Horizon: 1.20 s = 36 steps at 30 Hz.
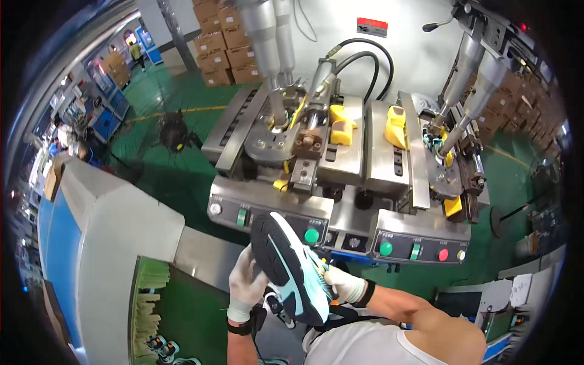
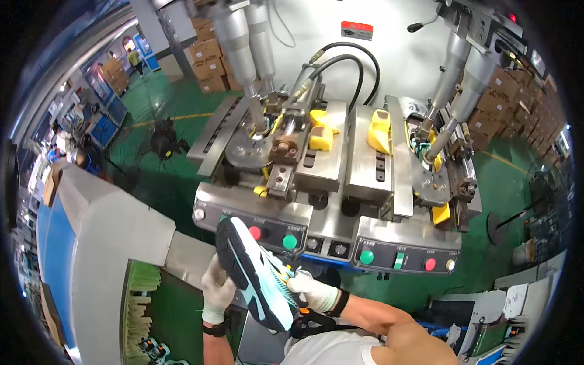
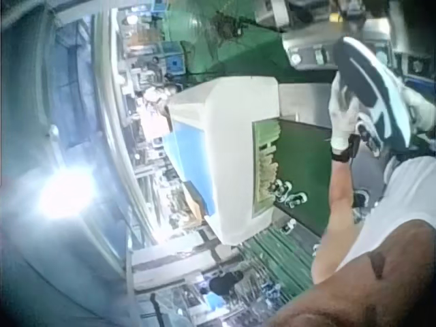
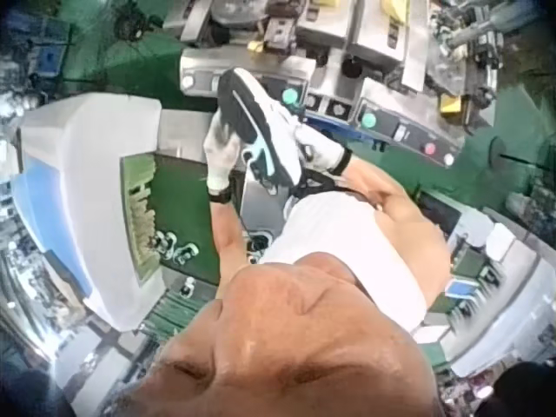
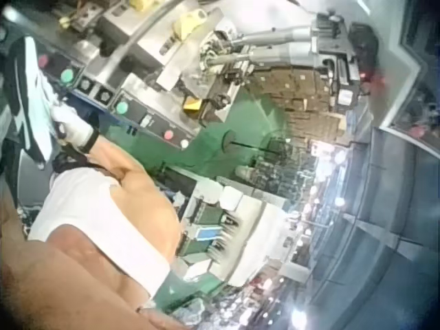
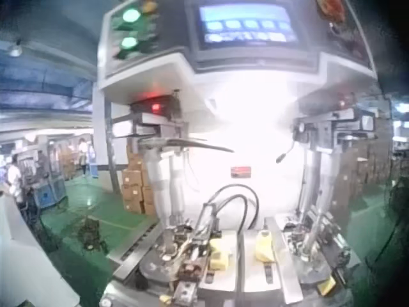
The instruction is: Operating a sole-pressing or lasting machine to attach soles to shoe uppers and feeding them into a heat tunnel.
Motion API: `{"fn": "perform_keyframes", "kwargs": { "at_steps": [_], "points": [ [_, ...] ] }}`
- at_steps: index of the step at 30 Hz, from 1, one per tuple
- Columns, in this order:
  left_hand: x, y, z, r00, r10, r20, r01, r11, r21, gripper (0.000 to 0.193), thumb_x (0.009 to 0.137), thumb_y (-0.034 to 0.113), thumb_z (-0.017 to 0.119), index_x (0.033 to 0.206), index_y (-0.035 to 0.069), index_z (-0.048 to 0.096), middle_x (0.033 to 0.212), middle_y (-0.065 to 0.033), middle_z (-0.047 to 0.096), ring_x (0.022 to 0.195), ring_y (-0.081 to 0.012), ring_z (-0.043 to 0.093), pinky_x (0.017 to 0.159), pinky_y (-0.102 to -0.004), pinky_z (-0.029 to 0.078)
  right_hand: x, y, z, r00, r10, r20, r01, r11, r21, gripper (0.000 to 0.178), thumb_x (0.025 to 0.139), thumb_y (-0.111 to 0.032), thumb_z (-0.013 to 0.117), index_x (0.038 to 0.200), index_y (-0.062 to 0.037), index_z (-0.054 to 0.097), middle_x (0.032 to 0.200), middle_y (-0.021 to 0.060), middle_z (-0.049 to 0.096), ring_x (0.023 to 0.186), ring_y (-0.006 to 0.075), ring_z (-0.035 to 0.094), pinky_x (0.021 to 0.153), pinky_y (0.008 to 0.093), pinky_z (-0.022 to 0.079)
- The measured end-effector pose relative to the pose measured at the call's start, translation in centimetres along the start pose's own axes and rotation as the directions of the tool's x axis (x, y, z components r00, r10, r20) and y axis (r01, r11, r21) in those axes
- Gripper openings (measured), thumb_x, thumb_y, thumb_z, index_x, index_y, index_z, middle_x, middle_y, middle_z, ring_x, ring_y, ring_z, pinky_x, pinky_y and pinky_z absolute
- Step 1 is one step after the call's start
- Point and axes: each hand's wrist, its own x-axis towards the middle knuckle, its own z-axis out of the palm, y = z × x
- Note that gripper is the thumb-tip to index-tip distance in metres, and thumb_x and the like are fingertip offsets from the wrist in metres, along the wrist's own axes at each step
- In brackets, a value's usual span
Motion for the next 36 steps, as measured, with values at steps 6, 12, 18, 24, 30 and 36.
{"fn": "perform_keyframes", "kwargs": {
  "at_steps": [6, 12, 18, 24, 30, 36],
  "points": [
    [6.4, -1.1, 5.7, 0.993, 0.022, -0.114, -0.015, 0.998, 0.059, 0.05, 0.095, 0.001, 0.059, 0.143, -0.005, 0.044, 0.14, -0.0179, 0.054, 0.128, -0.0277, 0.056, 0.108, -0.0382, 0.046, -7.0, -10.2, -3.0, 0.947, -0.306, -0.096, 0.277, 0.932, -0.232, 0.086, 0.076, -0.015, 0.081, 0.15, -0.0036, 0.038, 0.136, 0.0092, 0.057, 0.125, 0.0179, 0.055, 0.106, 0.0332, 0.043],
    [11.0, 0.0, 7.7, 0.995, 0.047, -0.085, -0.026, 0.972, 0.233, 0.046, 0.096, 0.001, 0.058, 0.141, -0.003, 0.047, 0.138, -0.0149, 0.053, 0.126, -0.0258, 0.056, 0.106, -0.0353, 0.047, -9.2, -14.3, -2.5, 0.89, -0.404, -0.212, 0.398, 0.915, -0.069, 0.079, 0.074, -0.006, 0.078, 0.145, 0.003, 0.043, 0.137, 0.0173, 0.058, 0.124, 0.0299, 0.059, 0.107, 0.0413, 0.047],
    [14.6, 1.3, 6.6, 0.972, 0.236, 0.003, -0.21, 0.86, 0.466, 0.048, 0.092, 0.005, 0.064, 0.137, -0.002, 0.052, 0.135, -0.0162, 0.056, 0.119, -0.0263, 0.06, 0.099, -0.0354, 0.051, -7.4, -13.3, -1.2, 0.848, -0.484, -0.217, 0.494, 0.869, -0.009, 0.08, 0.077, -0.021, 0.082, 0.144, 0.001, 0.043, 0.134, 0.0202, 0.06, 0.119, 0.0323, 0.063, 0.106, 0.0453, 0.05],
    [18.1, 2.2, 4.2, 0.939, 0.339, 0.066, -0.309, 0.741, 0.597, 0.047, 0.093, 0.008, 0.064, 0.137, -0.001, 0.051, 0.134, -0.0173, 0.056, 0.119, -0.0276, 0.059, 0.097, -0.036, 0.051, -7.8, -11.2, -1.3, 0.844, -0.479, -0.241, 0.483, 0.874, -0.044, 0.078, 0.078, -0.02, 0.081, 0.143, 0.0028, 0.044, 0.132, 0.0207, 0.061, 0.117, 0.0315, 0.064, 0.101, 0.0453, 0.053],
    [21.5, 1.2, 3.6, 0.94, 0.317, 0.128, -0.321, 0.688, 0.651, 0.054, 0.096, 0.008, 0.061, 0.145, -0.003, 0.041, 0.135, -0.0188, 0.054, 0.124, -0.0264, 0.058, 0.103, -0.0355, 0.049, -8.4, -9.6, 0.5, 0.795, -0.511, -0.328, 0.477, 0.86, -0.182, 0.065, 0.083, -0.006, 0.071, 0.143, -0.0022, 0.045, 0.127, 0.0171, 0.063, 0.11, 0.0287, 0.067, 0.091, 0.0447, 0.059],
    [25.7, -2.9, 4.0, 0.921, 0.327, 0.21, -0.375, 0.606, 0.702, 0.054, 0.094, 0.011, 0.058, 0.143, -0.006, 0.04, 0.138, -0.0264, 0.05, 0.129, -0.0386, 0.05, 0.109, -0.0407, 0.04, -9.0, -8.7, -1.9, 0.797, -0.481, -0.364, 0.461, 0.875, -0.147, 0.063, 0.084, -0.009, 0.073, 0.14, 0.0012, 0.047, 0.127, 0.0149, 0.063, 0.107, 0.0239, 0.067, 0.087, 0.0357, 0.059]
  ]
}}
